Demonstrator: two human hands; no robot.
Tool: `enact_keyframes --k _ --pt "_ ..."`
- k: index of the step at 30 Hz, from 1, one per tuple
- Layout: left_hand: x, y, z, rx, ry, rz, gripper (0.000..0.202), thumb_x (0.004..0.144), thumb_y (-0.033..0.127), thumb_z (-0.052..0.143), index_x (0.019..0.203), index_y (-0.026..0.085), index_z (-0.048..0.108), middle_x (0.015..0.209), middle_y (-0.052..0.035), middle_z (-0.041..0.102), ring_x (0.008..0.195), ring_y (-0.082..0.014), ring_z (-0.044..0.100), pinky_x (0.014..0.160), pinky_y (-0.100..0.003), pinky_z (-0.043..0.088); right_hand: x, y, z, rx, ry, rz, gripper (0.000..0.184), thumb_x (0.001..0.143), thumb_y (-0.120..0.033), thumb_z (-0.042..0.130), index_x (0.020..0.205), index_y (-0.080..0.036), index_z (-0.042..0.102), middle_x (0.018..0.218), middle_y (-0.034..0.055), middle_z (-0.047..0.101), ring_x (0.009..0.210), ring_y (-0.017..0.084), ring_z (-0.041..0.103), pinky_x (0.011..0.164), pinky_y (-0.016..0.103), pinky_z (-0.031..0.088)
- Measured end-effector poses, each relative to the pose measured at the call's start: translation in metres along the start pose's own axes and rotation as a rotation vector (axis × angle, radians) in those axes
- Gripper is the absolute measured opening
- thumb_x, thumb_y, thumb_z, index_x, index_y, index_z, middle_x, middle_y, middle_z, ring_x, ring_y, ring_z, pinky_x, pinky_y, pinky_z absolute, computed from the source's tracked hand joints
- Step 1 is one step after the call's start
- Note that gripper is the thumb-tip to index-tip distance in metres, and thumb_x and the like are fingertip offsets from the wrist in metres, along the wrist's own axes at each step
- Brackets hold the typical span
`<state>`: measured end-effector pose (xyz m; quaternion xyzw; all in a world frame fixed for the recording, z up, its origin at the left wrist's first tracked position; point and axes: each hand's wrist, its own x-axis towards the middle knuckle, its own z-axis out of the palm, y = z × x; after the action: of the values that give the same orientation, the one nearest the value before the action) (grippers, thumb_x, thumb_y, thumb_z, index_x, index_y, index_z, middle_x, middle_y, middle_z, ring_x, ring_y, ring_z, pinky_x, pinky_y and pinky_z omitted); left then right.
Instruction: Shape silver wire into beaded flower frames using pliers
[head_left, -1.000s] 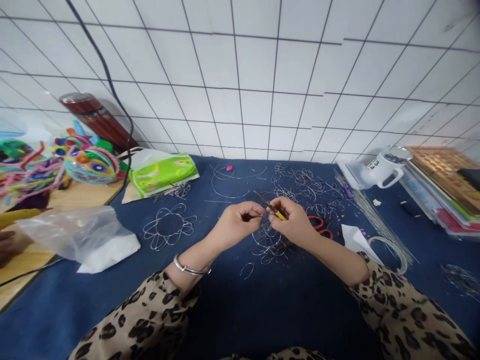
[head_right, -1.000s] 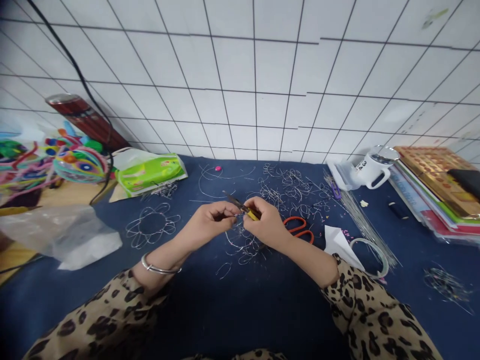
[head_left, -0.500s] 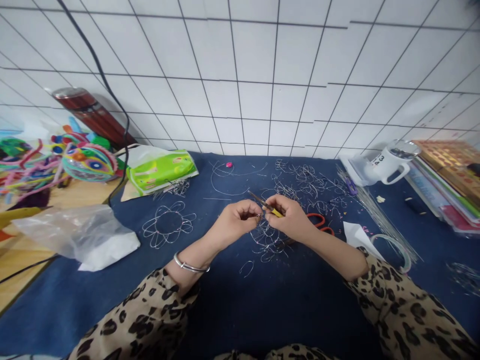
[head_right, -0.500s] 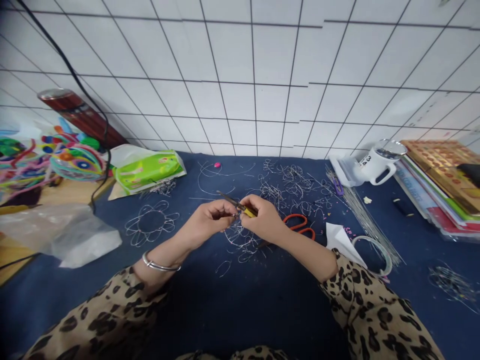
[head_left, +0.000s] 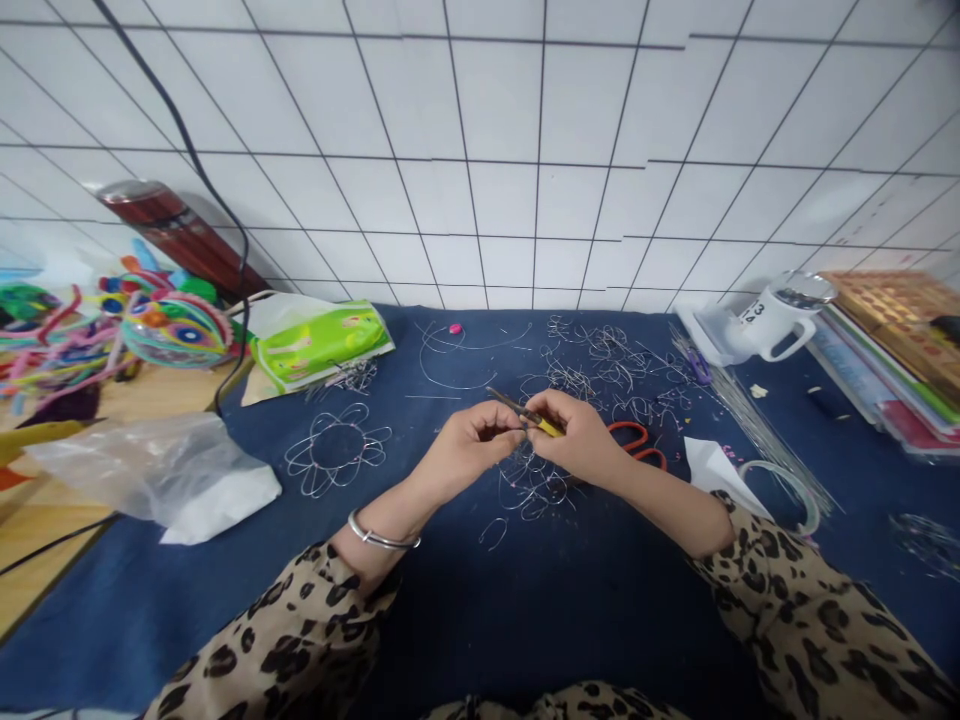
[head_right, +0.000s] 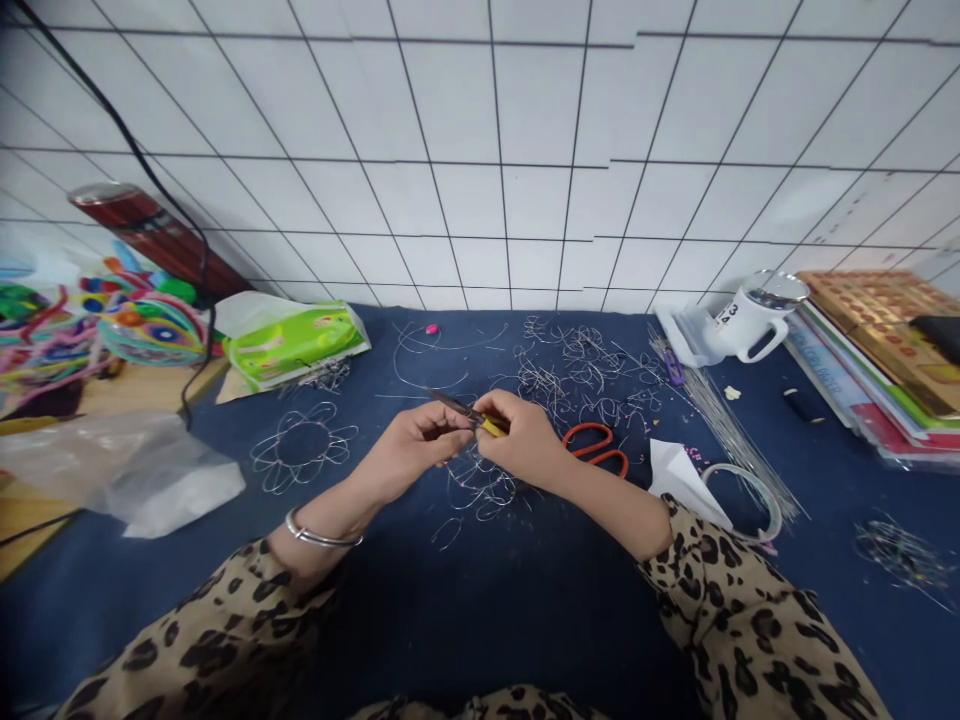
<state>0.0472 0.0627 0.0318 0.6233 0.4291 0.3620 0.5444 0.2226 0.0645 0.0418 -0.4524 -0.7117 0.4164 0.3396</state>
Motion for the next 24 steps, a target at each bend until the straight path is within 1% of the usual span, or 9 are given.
enact_keyframes --k 3,6,11,14,16,20,21,22,24 --pt "0.0 -0.003 0.0 0.052 0.024 0.017 0.006 0.076 0.018 0.058 0.081 0.014 0.058 0.068 0.0013 0.055 0.055 -0.0061 0.046 0.049 -0.017 0.038 -0.002 -0.001 0.0 -0.013 0.003 0.001 0.015 0.072 -0.021 0.052 0.088 -0.02 0.054 0.079 -0.0012 0.055 0.069 0.011 0.049 0.064 0.025 0.04" --pt "0.0 -0.004 0.001 0.116 0.042 0.024 0.007 0.073 0.013 0.057 0.08 0.014 0.059 0.068 0.0016 0.056 0.056 -0.0061 0.046 0.049 -0.017 0.037 -0.003 -0.002 0.0 -0.025 0.014 0.005 0.015 0.072 -0.021 0.052 0.088 -0.021 0.053 0.08 -0.0011 0.055 0.07 0.011 0.049 0.065 0.025 0.04" --pt "0.0 -0.005 0.001 0.118 0.018 0.016 0.006 0.072 0.013 0.055 0.078 0.014 0.057 0.064 0.0022 0.053 0.054 -0.0064 0.045 0.048 -0.018 0.036 -0.003 -0.002 -0.001 -0.015 0.002 0.033 0.013 0.073 -0.022 0.052 0.086 -0.021 0.052 0.076 -0.0019 0.053 0.067 0.011 0.048 0.062 0.025 0.04" --pt "0.0 -0.006 0.001 0.15 0.041 0.034 0.006 0.072 0.013 0.056 0.077 0.015 0.057 0.065 0.002 0.053 0.054 -0.0064 0.044 0.048 -0.018 0.035 -0.002 -0.003 -0.005 -0.036 -0.02 0.046 0.011 0.075 -0.025 0.052 0.085 -0.021 0.053 0.074 -0.0025 0.053 0.065 0.01 0.048 0.061 0.025 0.039" --pt "0.001 -0.007 -0.001 0.193 0.074 0.051 0.004 0.072 0.014 0.056 0.076 0.015 0.057 0.065 0.0019 0.054 0.055 -0.0065 0.045 0.049 -0.018 0.035 -0.003 -0.006 -0.01 -0.071 0.015 0.05 0.013 0.075 -0.028 0.054 0.087 -0.022 0.054 0.077 -0.002 0.055 0.068 0.011 0.05 0.063 0.026 0.041" --pt "0.002 -0.007 -0.005 0.292 0.129 0.093 0.002 0.073 0.015 0.054 0.075 0.015 0.056 0.067 0.0013 0.055 0.058 -0.0075 0.047 0.052 -0.018 0.038 -0.017 -0.019 -0.027 -0.147 0.19 0.055 0.024 0.075 -0.037 0.061 0.094 -0.023 0.057 0.087 0.001 0.06 0.078 0.015 0.056 0.071 0.029 0.043" --pt "0.002 -0.006 -0.006 0.324 0.144 0.105 0.003 0.073 0.014 0.054 0.075 0.015 0.056 0.067 0.0012 0.056 0.058 -0.0078 0.048 0.052 -0.018 0.038 -0.022 -0.023 -0.031 -0.136 0.193 0.074 0.025 0.076 -0.04 0.06 0.093 -0.023 0.057 0.087 0.0017 0.061 0.078 0.015 0.056 0.07 0.03 0.044" --pt "0.001 -0.005 -0.006 0.359 0.162 0.12 0.004 0.073 0.014 0.054 0.075 0.016 0.057 0.067 0.0011 0.056 0.058 -0.0081 0.048 0.053 -0.019 0.039 -0.028 -0.025 -0.033 -0.084 0.134 0.12 0.025 0.078 -0.043 0.058 0.093 -0.023 0.057 0.085 0.002 0.061 0.075 0.015 0.057 0.067 0.029 0.045" --pt "0.0 -0.003 -0.006 0.441 0.212 0.159 0.006 0.073 0.014 0.053 0.076 0.016 0.058 0.068 0.0009 0.057 0.059 -0.0087 0.049 0.054 -0.019 0.04 -0.041 -0.025 -0.034 0.153 -0.11 0.237 0.029 0.083 -0.047 0.051 0.092 -0.02 0.055 0.082 0.0032 0.061 0.07 0.014 0.06 0.062 0.028 0.047"
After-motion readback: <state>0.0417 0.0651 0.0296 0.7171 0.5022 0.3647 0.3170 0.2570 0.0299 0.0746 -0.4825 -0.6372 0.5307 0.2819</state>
